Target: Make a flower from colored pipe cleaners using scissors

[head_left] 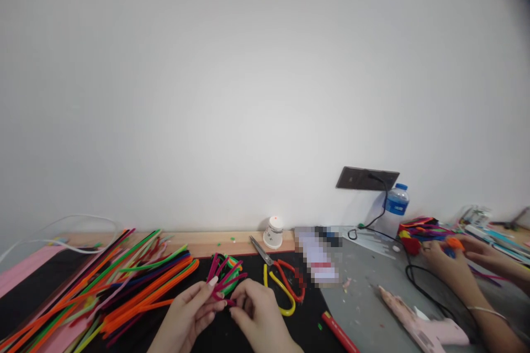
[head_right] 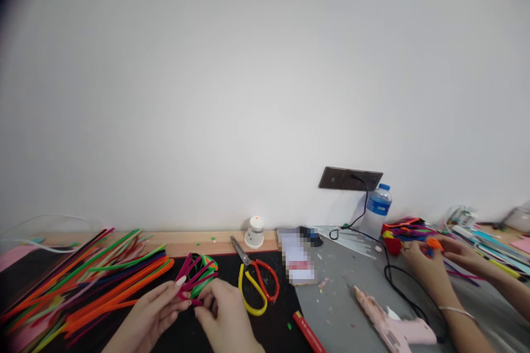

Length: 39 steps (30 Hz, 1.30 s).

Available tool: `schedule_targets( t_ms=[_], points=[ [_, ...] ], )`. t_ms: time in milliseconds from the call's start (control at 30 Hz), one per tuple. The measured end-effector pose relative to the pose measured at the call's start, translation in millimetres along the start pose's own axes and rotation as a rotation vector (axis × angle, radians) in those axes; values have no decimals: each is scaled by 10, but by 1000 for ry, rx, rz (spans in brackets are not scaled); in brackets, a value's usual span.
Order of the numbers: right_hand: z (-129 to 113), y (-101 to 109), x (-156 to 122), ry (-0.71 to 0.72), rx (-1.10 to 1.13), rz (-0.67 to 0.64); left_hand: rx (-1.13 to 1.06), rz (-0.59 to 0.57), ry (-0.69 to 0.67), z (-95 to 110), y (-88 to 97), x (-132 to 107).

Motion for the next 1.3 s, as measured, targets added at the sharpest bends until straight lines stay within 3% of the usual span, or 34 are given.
schedule_targets(
  t_ms=[233, 433, 567, 867, 1133, 1300],
  points=[
    [-98, 91, 3, 106, -28, 54, 160, 24, -24, 15, -9, -2],
    [-93, 182, -11, 131, -192, 155, 458, -56, -136, -86, -80, 30],
    [-67, 221, 9, 121, -255, 196, 542, -119, -184, -145, -99, 32],
    [92, 171, 34, -58, -50, 188, 574, -217, -197, -158, -89, 25],
    [34, 192, 64, -145, 153, 170, 582, -192, -246, -120, -73, 23],
    [8, 223, 79, -168, 392, 149, 564, -192, -269, -64, -58, 29]
  ],
)
Point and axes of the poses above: each hand's wrist, its own x-axis towards the middle knuckle, its own y-axis out of the back of the hand, z = x × y, the point moved 2 cm from there along x, towards the middle knuckle, and after that the axes turned 11 degrees about y, right-handed, at the moved point
